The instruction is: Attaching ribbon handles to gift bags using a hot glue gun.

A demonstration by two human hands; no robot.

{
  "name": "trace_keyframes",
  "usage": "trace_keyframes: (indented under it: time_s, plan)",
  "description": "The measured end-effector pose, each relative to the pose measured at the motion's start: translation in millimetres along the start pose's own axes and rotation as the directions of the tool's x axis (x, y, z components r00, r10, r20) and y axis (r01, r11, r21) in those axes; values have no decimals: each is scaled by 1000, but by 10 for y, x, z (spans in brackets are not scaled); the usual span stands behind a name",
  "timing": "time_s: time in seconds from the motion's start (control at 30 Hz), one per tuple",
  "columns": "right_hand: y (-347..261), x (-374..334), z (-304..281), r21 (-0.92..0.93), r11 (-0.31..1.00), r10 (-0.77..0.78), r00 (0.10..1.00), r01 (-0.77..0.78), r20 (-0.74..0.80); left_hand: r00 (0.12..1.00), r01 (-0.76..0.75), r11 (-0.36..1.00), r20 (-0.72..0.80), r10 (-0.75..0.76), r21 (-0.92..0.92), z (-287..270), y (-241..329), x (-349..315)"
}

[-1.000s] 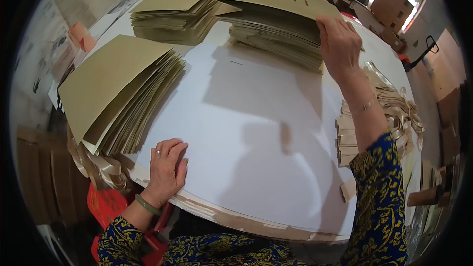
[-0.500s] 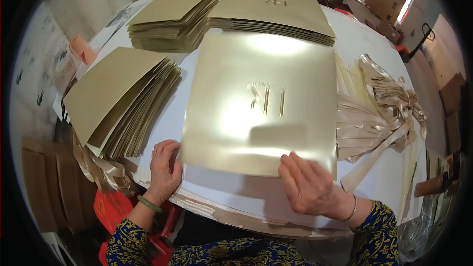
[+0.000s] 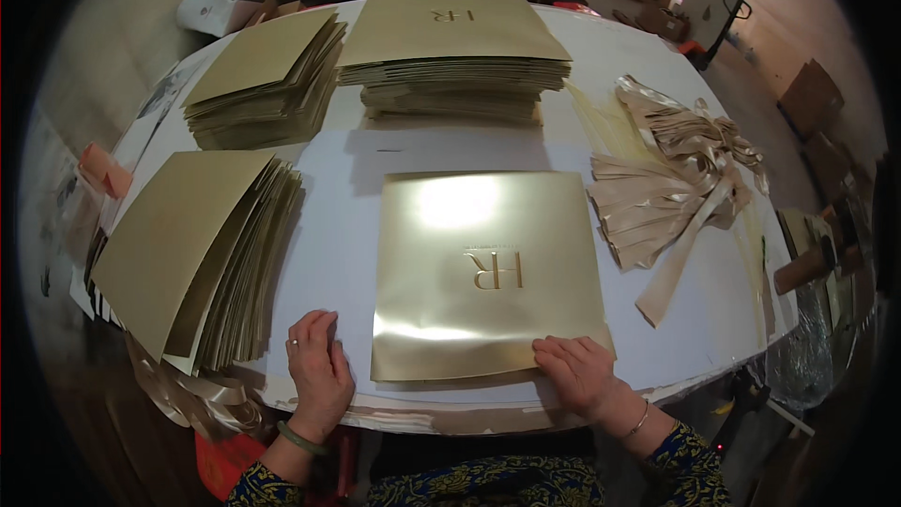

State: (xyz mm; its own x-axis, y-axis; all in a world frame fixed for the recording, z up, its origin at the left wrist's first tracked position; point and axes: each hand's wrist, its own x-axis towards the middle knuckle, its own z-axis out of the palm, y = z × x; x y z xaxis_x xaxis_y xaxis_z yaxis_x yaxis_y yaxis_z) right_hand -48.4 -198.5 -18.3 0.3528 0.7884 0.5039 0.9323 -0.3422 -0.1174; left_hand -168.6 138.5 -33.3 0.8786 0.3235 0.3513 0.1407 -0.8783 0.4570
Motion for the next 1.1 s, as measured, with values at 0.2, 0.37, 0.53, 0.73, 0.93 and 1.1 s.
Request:
trace_keyframes:
  time_s: [0.2,0.37,0.53,0.73,0.93,1.1]
  plan:
    - [5,40,48,36,999,19,995,-16,-97,987,-74,983,-155,48,-168,14,-20,-25]
    - [37,59,37,62,998,-2,989,11,-145,830,-529,832,-306,466,-169,-145,346,-318]
    - [61,113,-47,28,996,-77,981,83,-176,714,-695,687,-93,694,-212,126,1063,-415]
    - [12,234,-256,-101,982,-178,963,160,-201,929,-294,914,143,343,-279,664,1301,-17]
    - [-121,348,-490,-177,960,-264,913,218,-311,935,-276,959,213,285,-70,1095,823,252]
    - [-612,122,-441,39,989,-121,943,140,-311,976,45,803,197,91,-594,1186,734,194]
